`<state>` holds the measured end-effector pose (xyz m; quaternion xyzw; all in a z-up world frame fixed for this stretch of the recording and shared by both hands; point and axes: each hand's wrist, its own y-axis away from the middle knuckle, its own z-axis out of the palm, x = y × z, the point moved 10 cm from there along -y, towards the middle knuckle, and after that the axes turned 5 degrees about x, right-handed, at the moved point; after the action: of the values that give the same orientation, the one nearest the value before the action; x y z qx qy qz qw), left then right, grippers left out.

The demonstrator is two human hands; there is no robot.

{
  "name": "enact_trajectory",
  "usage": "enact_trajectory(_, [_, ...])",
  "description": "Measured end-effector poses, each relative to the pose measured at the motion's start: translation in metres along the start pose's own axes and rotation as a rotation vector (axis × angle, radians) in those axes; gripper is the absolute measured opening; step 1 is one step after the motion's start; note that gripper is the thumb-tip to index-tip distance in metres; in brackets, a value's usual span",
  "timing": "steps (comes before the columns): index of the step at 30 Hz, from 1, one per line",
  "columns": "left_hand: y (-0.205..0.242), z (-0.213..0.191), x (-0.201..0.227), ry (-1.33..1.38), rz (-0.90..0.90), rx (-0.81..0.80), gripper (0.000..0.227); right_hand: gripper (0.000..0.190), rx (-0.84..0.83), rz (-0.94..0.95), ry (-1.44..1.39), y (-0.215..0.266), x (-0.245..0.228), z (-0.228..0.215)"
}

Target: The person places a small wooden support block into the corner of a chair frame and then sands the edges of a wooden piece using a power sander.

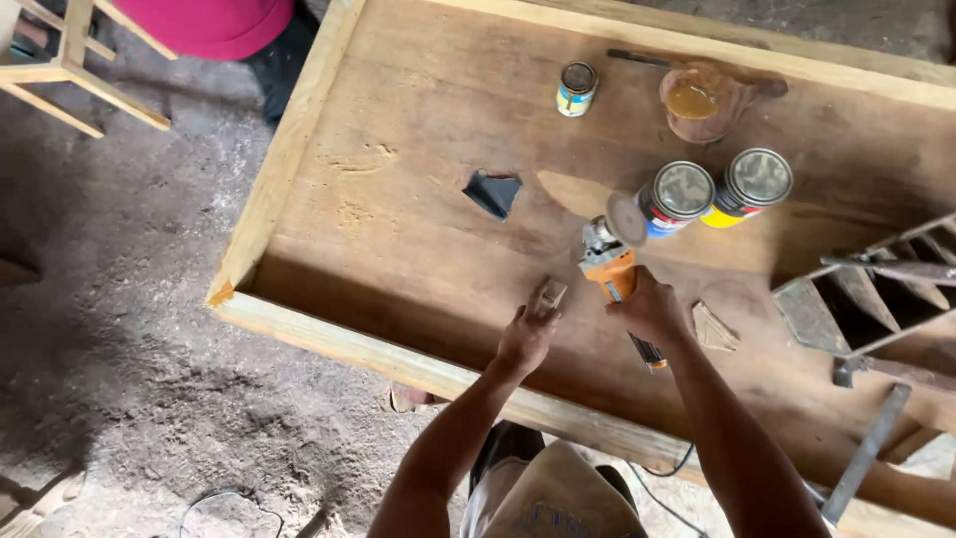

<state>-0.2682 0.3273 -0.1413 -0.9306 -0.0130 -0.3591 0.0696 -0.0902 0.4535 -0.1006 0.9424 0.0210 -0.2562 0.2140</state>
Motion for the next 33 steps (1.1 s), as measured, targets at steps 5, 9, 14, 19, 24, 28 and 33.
enact_trajectory(5, [0.037, -0.073, -0.004, 0.283, -0.081, 0.227, 0.037, 0.07, 0.095, -0.093, 0.158, -0.049, 0.026, 0.052])
enact_trajectory(9, [0.089, -0.124, -0.02, 0.345, -0.39, 0.216, 0.057, 0.072, 0.257, -0.256, 0.175, -0.061, 0.041, 0.075])
enact_trajectory(14, [0.119, -0.174, -0.067, 0.34, -0.804, 0.311, 0.071, 0.084, 0.183, -0.227, 0.202, -0.054, 0.056, 0.081])
enact_trajectory(19, [0.106, -0.203, -0.063, 0.68, -0.65, 0.585, 0.066, 0.101, 0.108, -0.251, 0.223, -0.051, 0.067, 0.081])
enact_trajectory(24, [0.093, -0.184, -0.004, 0.93, -0.508, 0.632, 0.057, 0.103, 0.103, -0.285, 0.235, -0.04, 0.076, 0.084])
enact_trajectory(28, [0.084, -0.168, 0.044, 1.112, -0.609, 0.57, 0.062, 0.097, 0.036, -0.276, 0.246, -0.014, 0.091, 0.076])
enact_trajectory(33, [0.008, -0.208, 0.092, 1.223, -0.325, 0.559, 0.057, 0.083, 0.074, -0.382, 0.329, 0.03, 0.077, 0.042])
